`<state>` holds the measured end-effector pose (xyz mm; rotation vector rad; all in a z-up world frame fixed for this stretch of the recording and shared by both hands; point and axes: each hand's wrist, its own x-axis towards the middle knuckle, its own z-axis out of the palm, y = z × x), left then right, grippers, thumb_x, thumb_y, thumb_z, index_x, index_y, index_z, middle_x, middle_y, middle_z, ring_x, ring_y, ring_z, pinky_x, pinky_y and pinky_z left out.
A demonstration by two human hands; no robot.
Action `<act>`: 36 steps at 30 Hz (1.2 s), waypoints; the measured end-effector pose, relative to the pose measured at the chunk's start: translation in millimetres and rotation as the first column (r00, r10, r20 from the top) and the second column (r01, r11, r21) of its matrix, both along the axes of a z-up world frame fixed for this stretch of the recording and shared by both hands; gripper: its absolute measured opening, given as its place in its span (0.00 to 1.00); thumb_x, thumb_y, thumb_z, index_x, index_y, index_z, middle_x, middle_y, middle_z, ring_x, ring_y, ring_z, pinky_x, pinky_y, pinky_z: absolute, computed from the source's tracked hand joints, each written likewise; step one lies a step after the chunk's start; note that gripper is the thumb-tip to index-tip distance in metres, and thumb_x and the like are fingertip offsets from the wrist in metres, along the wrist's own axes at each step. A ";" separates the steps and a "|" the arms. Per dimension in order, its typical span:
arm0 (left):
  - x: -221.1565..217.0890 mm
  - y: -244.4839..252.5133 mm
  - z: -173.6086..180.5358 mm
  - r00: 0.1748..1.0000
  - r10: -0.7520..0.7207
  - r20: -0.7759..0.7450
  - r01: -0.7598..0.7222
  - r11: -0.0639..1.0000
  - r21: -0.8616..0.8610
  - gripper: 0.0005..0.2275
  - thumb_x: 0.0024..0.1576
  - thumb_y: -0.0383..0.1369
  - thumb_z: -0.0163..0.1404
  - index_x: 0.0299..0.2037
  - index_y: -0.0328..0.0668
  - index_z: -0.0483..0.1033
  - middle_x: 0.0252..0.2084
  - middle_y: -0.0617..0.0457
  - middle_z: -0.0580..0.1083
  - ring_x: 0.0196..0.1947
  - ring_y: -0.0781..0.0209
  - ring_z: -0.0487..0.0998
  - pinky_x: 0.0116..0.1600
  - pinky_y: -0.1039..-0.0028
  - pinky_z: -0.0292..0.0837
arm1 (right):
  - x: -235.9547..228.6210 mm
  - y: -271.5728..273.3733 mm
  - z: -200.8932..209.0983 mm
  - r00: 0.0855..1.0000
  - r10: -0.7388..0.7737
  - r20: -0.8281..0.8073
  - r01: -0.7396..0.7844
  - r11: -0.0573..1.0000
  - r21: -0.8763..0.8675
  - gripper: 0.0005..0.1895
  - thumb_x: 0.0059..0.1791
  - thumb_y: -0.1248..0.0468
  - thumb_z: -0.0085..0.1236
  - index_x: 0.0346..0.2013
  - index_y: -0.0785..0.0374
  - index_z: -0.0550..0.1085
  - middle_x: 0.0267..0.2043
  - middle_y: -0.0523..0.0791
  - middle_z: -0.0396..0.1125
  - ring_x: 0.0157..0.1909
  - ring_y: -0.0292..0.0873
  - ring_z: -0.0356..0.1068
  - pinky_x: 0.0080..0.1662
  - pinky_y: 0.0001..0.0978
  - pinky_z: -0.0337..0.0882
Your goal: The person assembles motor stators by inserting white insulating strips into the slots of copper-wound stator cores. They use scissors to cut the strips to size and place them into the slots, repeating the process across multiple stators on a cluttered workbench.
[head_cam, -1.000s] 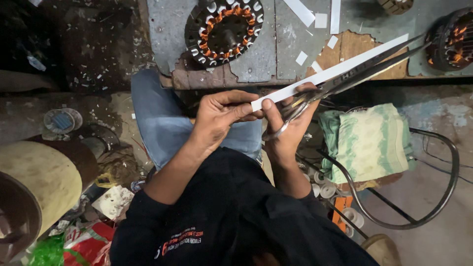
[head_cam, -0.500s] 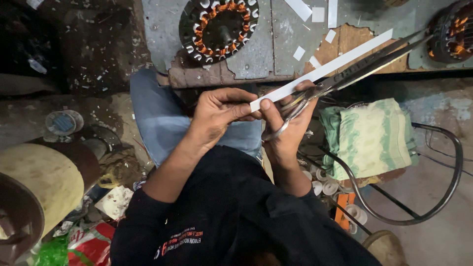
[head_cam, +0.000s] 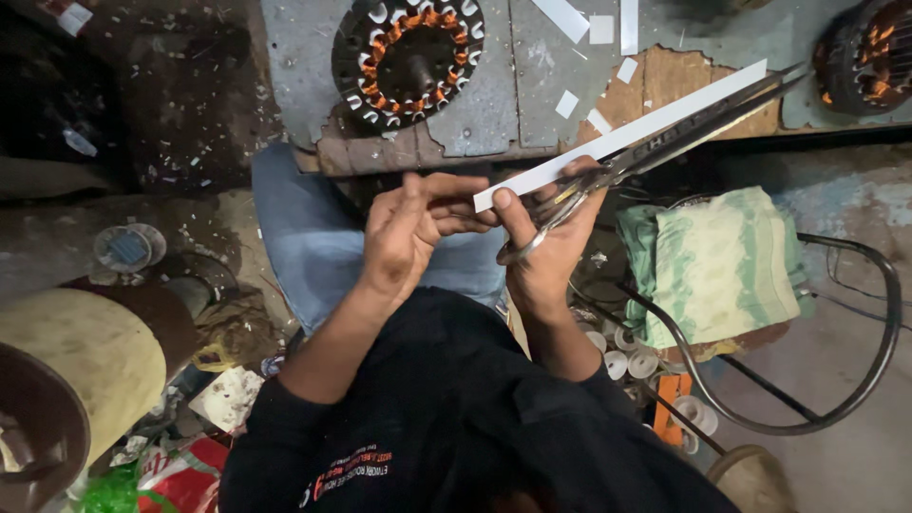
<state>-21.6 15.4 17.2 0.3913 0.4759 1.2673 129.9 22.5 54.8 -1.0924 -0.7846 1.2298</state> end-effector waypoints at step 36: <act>36.9 12.9 10.7 0.786 0.358 -0.504 -0.412 0.911 0.004 0.10 0.59 0.20 0.58 0.50 0.25 0.80 0.42 0.44 0.79 0.37 0.61 0.82 0.46 0.74 0.82 | 79.6 -9.1 -76.5 0.871 0.182 0.456 -0.298 0.934 0.196 0.50 0.57 0.64 0.60 0.77 0.56 0.32 0.43 0.50 0.75 0.40 0.40 0.77 0.42 0.32 0.78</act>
